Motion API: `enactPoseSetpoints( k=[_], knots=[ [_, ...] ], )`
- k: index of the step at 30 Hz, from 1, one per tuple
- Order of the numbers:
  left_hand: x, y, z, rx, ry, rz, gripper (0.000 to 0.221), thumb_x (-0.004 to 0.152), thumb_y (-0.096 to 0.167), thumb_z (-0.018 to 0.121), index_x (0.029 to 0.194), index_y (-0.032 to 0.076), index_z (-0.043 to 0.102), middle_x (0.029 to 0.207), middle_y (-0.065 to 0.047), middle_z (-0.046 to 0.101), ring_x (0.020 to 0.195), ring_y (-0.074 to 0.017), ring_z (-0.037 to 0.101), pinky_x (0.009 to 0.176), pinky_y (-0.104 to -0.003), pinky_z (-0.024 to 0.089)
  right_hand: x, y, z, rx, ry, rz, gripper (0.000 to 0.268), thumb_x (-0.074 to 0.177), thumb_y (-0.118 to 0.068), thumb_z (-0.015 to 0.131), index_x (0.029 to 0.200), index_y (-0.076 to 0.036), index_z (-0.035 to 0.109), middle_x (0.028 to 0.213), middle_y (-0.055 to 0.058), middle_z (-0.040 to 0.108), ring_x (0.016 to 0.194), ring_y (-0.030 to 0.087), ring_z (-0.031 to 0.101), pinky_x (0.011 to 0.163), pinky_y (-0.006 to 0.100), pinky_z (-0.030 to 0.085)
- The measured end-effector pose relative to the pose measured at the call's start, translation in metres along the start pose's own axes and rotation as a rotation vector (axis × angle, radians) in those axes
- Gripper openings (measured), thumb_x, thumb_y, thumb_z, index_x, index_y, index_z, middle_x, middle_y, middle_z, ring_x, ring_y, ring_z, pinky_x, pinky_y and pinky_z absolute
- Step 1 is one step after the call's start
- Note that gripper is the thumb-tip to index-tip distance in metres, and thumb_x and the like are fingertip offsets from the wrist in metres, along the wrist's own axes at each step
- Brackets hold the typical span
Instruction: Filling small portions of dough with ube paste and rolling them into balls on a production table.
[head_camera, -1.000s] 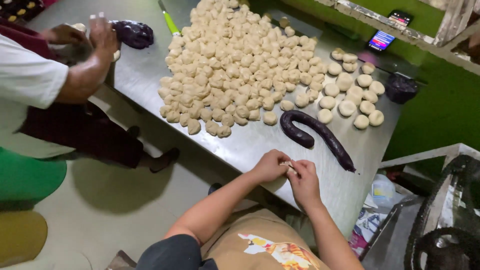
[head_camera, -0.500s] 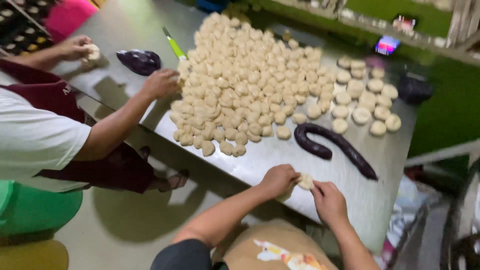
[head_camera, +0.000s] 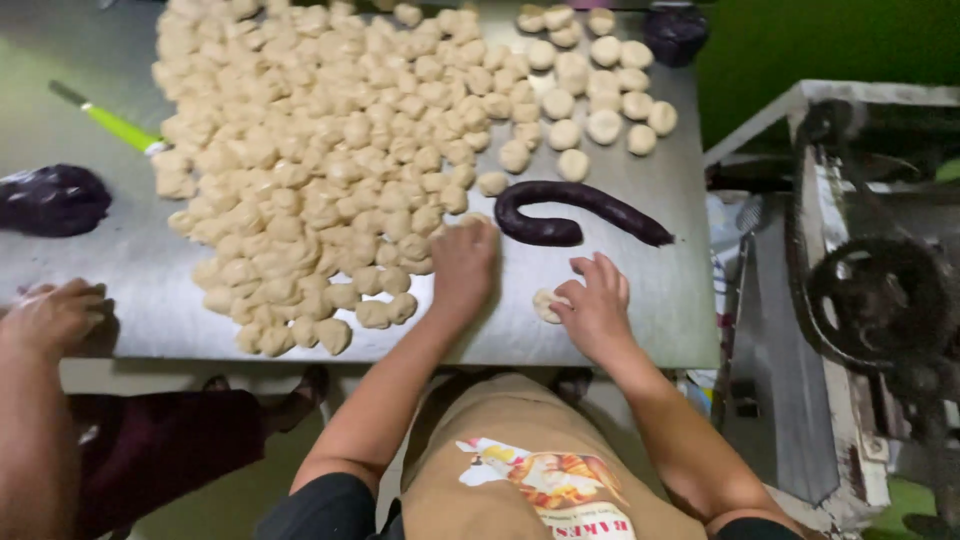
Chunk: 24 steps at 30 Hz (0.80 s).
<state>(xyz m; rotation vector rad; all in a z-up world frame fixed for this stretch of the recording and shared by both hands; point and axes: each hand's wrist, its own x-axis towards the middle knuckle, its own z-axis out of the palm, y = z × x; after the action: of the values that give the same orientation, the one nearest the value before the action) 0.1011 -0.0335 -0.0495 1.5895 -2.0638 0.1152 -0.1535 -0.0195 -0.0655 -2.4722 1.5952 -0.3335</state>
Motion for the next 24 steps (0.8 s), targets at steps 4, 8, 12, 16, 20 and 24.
enactPoseSetpoints(
  k=[4,8,12,16,20,24],
  knots=[
    [0.007,-0.037,0.031,0.175,0.054,-0.063,0.021,0.092,0.02,0.062,0.111,0.012,0.07,0.096,-0.007,0.063,0.098,-0.0295,0.06,0.083,-0.045,0.044,0.011,0.019,-0.029,0.503,0.236,0.116,0.009,0.094,-0.016,0.074,0.103,-0.016,0.074,0.094,0.007,0.075,0.096,0.032,0.073,0.082,0.043,0.056],
    [-0.012,-0.029,0.048,0.164,0.063,-0.134,0.011,0.085,0.026,0.068,0.094,0.021,0.072,0.089,-0.001,0.061,0.098,-0.0251,0.058,0.086,-0.045,0.043,0.085,0.06,-0.088,0.383,0.94,-0.198,0.016,0.099,-0.01,0.072,0.113,-0.002,0.069,0.102,0.011,0.067,0.093,0.035,0.067,0.087,0.041,0.055],
    [-0.034,0.04,0.031,0.003,0.158,-0.074,0.01,0.081,0.015,0.071,0.09,0.014,0.07,0.09,-0.007,0.059,0.093,-0.0342,0.059,0.081,-0.046,0.048,0.139,0.137,-0.038,0.318,0.641,-0.277,0.011,0.1,-0.018,0.068,0.104,-0.01,0.073,0.102,0.01,0.068,0.099,0.036,0.065,0.088,0.046,0.052],
    [-0.084,0.093,0.051,0.01,0.099,-0.083,0.019,0.083,0.004,0.068,0.101,0.007,0.074,0.094,-0.011,0.064,0.096,-0.0345,0.064,0.085,-0.044,0.051,0.078,0.191,-0.042,0.13,0.397,-0.163,0.016,0.101,-0.029,0.072,0.111,-0.019,0.078,0.105,0.002,0.075,0.096,0.031,0.068,0.082,0.045,0.05],
    [-0.072,0.115,0.049,-0.153,0.226,-0.278,0.02,0.083,0.001,0.073,0.102,0.004,0.075,0.093,-0.009,0.061,0.097,-0.0336,0.063,0.087,-0.044,0.052,0.045,0.205,-0.025,0.046,0.278,-0.157,0.041,0.091,-0.052,0.074,0.12,-0.024,0.075,0.12,-0.004,0.07,0.111,0.025,0.06,0.087,0.044,0.045],
    [-0.035,0.153,0.016,-0.559,0.241,-0.532,0.012,0.094,0.006,0.072,0.104,0.004,0.078,0.086,-0.007,0.067,0.088,-0.0278,0.069,0.078,-0.038,0.055,0.046,0.209,-0.01,0.071,0.431,-0.256,0.04,0.097,-0.048,0.071,0.123,-0.019,0.073,0.107,-0.001,0.068,0.102,0.022,0.06,0.097,0.043,0.04]
  ],
)
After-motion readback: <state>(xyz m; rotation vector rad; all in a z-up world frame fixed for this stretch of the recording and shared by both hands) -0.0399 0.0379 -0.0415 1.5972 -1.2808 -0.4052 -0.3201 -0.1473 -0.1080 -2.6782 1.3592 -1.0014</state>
